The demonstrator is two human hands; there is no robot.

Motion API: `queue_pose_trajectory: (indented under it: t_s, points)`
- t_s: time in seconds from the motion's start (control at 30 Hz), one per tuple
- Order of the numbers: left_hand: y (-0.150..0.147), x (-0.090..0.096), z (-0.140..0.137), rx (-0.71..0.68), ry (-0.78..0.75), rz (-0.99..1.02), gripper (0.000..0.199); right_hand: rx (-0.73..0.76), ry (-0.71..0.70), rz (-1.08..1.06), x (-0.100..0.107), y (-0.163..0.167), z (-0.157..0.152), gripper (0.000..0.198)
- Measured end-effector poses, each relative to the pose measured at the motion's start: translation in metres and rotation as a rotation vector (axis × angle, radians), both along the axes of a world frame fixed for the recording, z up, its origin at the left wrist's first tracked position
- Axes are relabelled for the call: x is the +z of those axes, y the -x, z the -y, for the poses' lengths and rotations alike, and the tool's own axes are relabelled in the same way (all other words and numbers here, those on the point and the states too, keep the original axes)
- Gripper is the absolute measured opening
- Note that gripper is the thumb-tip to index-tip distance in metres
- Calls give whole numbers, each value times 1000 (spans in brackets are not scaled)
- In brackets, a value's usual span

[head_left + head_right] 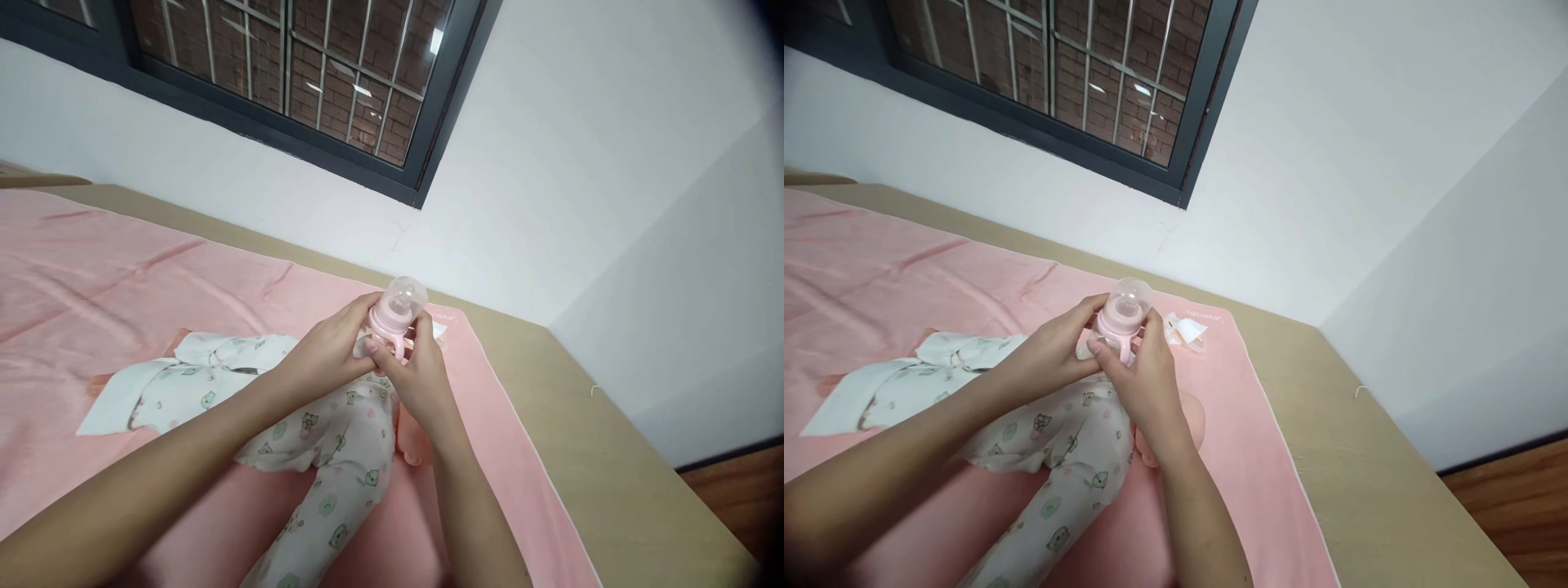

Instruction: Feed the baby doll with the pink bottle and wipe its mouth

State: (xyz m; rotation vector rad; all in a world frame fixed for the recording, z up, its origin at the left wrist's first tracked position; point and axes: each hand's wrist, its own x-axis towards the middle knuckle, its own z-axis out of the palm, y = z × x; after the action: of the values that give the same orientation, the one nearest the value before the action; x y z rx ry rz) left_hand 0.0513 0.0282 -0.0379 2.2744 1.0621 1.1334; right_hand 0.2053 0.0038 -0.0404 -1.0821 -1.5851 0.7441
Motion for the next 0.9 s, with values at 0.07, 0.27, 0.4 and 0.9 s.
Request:
queue_pose_trajectory:
  t_s: [0.07,0.27,0.4,0.9]
  points:
    - [0,-1,-1,9,-23,-16,57,28,7,-7,1,-2,0,55]
    - [-1,-3,-1,12,-85,-74,51,-11,-59,-7,7,-14,-2,41]
    - [0,-4,-2,9,-83,-114,55,-40,-118,-51,11,-20,-2,41]
    - [52,-2,-57,363,-96,-180,55,-759,-85,53,-67,-155,-96,70]
